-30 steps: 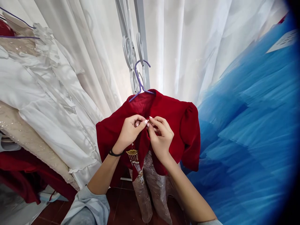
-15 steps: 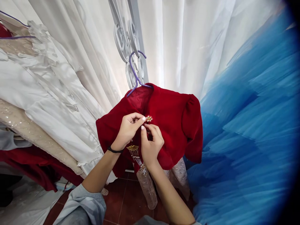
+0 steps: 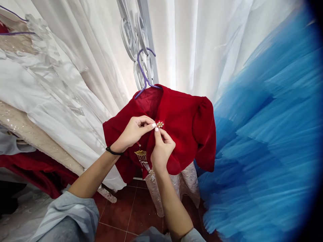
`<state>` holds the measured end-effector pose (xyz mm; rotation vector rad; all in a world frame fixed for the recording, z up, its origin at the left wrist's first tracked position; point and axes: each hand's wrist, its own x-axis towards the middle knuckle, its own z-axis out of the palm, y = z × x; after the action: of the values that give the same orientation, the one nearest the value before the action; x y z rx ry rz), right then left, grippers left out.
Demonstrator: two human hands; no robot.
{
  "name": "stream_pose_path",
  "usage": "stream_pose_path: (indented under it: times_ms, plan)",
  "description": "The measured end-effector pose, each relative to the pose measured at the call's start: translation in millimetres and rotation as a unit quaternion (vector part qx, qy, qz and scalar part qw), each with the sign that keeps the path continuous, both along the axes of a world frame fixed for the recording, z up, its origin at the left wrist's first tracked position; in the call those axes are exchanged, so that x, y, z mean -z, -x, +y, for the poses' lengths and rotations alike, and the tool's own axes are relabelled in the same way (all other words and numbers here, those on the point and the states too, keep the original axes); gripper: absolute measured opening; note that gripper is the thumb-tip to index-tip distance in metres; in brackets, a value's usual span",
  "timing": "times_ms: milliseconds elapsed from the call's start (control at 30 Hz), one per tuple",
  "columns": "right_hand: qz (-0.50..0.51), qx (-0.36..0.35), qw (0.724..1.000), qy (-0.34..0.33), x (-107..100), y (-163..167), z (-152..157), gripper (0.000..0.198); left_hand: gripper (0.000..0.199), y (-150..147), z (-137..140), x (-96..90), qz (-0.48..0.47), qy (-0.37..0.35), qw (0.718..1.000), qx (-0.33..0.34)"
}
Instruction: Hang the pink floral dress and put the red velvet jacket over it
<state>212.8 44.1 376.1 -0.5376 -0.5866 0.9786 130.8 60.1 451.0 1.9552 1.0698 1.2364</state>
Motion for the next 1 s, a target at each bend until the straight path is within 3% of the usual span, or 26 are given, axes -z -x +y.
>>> stream_pose_path:
  times_ms: [267, 400, 567, 833, 1000]
  plan:
    - [-0.029, 0.068, 0.997, 0.026, -9.4, 1.7, -2.9, 0.017, 0.017, 7.7, -4.5, -11.8, 0.106, -0.033, 0.994, 0.000]
    - [0.000, 0.042, 0.999, 0.030, -9.5, 2.7, 1.4, 0.017, 0.019, 12.0, 2.1, -21.4, 0.134, -0.004, 0.990, 0.036]
    - [0.090, -0.048, 0.994, 0.035, -10.8, 0.6, 4.2, 0.016, 0.017, 10.3, 13.3, -38.5, 0.251, 0.035, 0.964, 0.081]
    - [0.032, 0.014, 0.999, 0.040, -6.3, -0.7, 3.4, 0.018, 0.025, 1.4, 13.9, -50.3, 0.387, -0.046, 0.916, 0.091]
    - [0.029, 0.012, 0.999, 0.033, -2.2, -1.1, 5.8, 0.019, 0.022, -0.7, 15.9, -47.9, 0.362, -0.019, 0.927, 0.095]
